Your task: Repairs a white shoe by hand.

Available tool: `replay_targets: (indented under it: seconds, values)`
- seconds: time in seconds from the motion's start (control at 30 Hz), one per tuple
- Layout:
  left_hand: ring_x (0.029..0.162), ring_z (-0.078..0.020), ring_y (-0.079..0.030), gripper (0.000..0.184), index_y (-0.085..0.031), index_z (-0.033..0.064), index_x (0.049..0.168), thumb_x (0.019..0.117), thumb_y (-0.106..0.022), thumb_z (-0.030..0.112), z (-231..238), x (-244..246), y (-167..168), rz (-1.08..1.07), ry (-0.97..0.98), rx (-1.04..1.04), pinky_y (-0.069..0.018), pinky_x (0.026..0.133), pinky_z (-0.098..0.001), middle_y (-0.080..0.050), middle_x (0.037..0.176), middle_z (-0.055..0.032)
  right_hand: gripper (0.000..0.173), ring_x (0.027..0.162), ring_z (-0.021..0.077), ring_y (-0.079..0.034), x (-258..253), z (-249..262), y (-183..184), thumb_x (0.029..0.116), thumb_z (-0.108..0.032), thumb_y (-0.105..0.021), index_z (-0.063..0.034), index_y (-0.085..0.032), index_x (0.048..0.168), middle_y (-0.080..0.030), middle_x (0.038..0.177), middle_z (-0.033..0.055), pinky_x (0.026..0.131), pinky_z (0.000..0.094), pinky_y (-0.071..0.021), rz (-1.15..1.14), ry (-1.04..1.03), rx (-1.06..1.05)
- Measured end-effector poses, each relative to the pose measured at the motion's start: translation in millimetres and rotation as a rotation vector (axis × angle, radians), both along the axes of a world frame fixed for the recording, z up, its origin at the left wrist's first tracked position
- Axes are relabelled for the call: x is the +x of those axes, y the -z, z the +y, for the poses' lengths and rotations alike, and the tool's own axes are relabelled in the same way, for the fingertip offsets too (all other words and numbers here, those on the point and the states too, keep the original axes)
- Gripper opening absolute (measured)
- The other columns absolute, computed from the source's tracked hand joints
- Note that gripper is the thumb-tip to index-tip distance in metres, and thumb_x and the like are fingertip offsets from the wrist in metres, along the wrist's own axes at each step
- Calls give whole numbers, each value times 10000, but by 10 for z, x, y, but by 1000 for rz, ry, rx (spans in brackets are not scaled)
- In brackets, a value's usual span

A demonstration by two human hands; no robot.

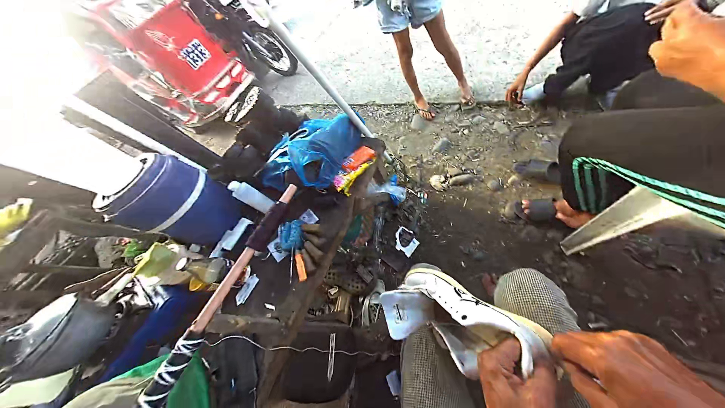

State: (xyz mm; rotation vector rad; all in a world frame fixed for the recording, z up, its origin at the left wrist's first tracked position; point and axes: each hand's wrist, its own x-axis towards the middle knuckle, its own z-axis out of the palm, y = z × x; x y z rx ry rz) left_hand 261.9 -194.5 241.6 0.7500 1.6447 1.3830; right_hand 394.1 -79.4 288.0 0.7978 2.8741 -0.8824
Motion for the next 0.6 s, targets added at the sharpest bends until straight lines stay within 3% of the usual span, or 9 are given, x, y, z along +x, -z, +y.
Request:
replay_targets:
  seconds: [0.13, 0.23, 0.37, 0.43, 0.53, 0.6]
  values:
    - [607, -81, -588, 107, -676, -37, 773, 854, -670, 32, 5, -29, 66, 99, -2, 15, -497, 622, -301, -628, 652, -58, 202, 790, 467, -700, -101, -30, -64, 961, -122, -589, 49, -690, 920, -696, 839, 255, 653, 634, -520, -63, 6, -38]
    - [638, -99, -598, 112, -679, -40, 791, 868, -671, 41, 6, -68, 69, 100, 37, 37, -503, 651, -324, -635, 678, -66, 189, 774, 470, -694, -131, -25, -48, 939, -122, -603, 50, -671, 898, -683, 810, 257, 637, 637, -513, -40, 8, -21]
    - [784, -209, -662, 253, -693, -72, 949, 957, -681, 181, 12, -390, -199, 90, 407, 0, -538, 777, -432, -684, 829, -152, 197, 756, 461, -693, -61, 94, -161, 966, -146, -606, 37, -676, 939, -684, 801, 246, 633, 640, -512, -61, -111, -21]
    - [884, -288, -703, 363, -714, -72, 1012, 1012, -621, 279, 26, -620, -311, 225, 600, 38, -541, 857, -516, -718, 913, -197, 201, 751, 463, -693, -15, 111, -242, 994, -151, -595, 25, -690, 969, -689, 805, 240, 629, 639, -514, -98, -167, 41]
    - [1005, -320, -711, 315, -746, -38, 1082, 1049, -528, 188, 54, -856, -188, 485, 693, 191, -542, 922, -530, -734, 1033, -206, 210, 789, 454, -706, 69, 137, -299, 1020, -135, -556, 22, -693, 999, -699, 851, 236, 642, 628, -535, -87, -213, 117]
    - [1061, -379, -689, 299, -713, 5, 1171, 1038, -539, 209, 49, -854, -153, 645, 750, -29, -530, 913, -590, -706, 1138, -222, 218, 804, 449, -708, 89, 164, -299, 1023, -134, -552, 28, -697, 1009, -703, 874, 238, 657, 617, -540, -72, -240, 132]
